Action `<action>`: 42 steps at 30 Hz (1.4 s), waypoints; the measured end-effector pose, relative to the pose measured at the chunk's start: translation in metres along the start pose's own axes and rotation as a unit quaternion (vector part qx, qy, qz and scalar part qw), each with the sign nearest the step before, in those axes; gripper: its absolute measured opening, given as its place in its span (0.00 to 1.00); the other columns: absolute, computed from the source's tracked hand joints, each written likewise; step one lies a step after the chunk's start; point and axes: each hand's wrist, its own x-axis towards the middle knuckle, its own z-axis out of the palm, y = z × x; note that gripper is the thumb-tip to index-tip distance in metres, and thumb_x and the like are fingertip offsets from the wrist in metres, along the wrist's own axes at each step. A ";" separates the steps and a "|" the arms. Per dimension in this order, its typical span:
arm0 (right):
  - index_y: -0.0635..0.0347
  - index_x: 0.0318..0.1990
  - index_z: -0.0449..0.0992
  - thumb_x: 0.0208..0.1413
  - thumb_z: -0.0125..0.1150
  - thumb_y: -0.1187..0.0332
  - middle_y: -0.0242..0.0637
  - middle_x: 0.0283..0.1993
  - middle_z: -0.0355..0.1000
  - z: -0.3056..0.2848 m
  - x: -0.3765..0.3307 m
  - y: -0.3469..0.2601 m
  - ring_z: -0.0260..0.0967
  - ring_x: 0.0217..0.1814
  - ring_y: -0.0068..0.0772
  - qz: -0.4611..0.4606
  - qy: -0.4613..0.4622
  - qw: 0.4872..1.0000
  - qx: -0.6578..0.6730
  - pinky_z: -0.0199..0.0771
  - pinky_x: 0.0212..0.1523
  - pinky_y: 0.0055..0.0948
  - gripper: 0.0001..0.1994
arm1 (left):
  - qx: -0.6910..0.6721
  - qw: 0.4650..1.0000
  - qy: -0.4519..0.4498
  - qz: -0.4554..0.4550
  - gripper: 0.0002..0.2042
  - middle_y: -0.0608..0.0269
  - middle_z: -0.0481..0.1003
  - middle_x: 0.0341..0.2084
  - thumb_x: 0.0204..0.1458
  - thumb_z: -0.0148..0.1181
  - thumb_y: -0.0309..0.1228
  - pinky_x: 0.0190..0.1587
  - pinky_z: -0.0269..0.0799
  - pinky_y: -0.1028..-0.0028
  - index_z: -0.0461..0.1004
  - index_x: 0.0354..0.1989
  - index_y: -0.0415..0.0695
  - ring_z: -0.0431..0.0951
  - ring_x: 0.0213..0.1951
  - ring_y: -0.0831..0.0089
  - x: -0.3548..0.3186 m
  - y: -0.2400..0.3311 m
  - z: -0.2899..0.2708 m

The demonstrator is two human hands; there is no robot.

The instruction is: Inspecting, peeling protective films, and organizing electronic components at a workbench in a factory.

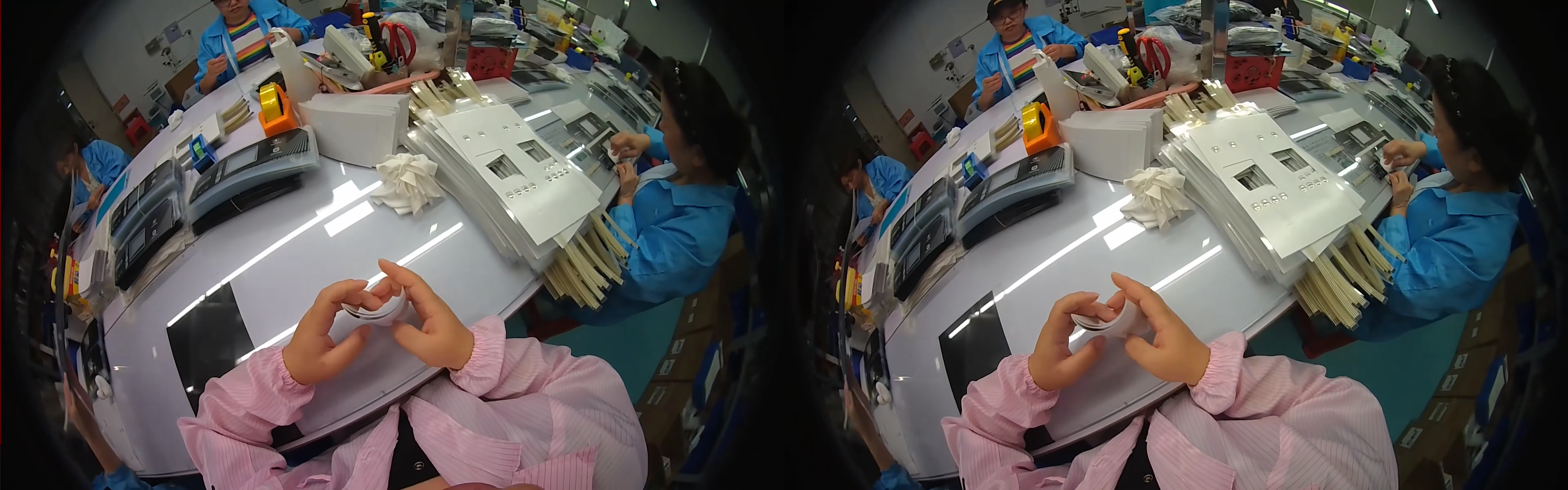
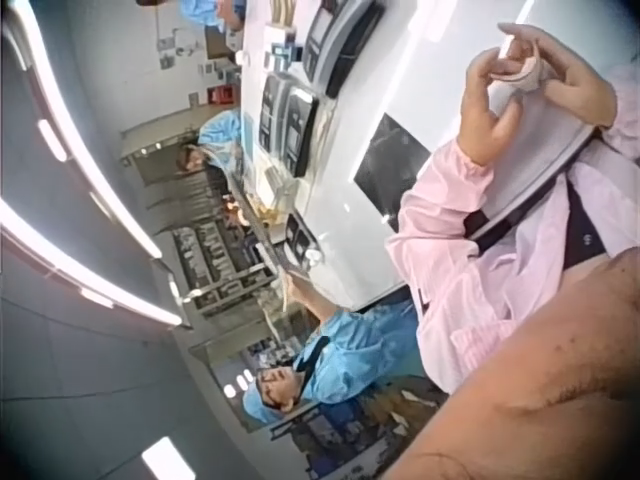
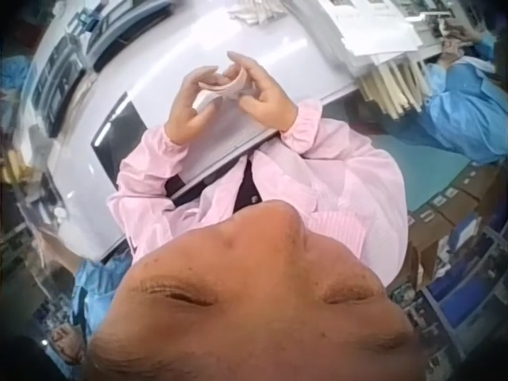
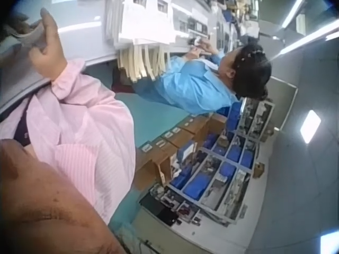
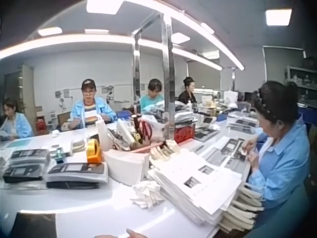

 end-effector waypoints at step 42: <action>0.53 0.47 0.79 0.54 0.57 0.79 0.40 0.42 0.76 -0.031 0.167 -0.033 0.72 0.45 0.47 -0.244 0.146 0.808 -0.516 0.71 0.45 0.42 0.15 | -0.049 0.978 0.179 -0.095 0.30 0.54 0.65 0.61 0.60 0.55 0.25 0.63 0.63 0.64 0.52 0.71 0.44 0.66 0.63 0.64 0.000 -0.032 -0.018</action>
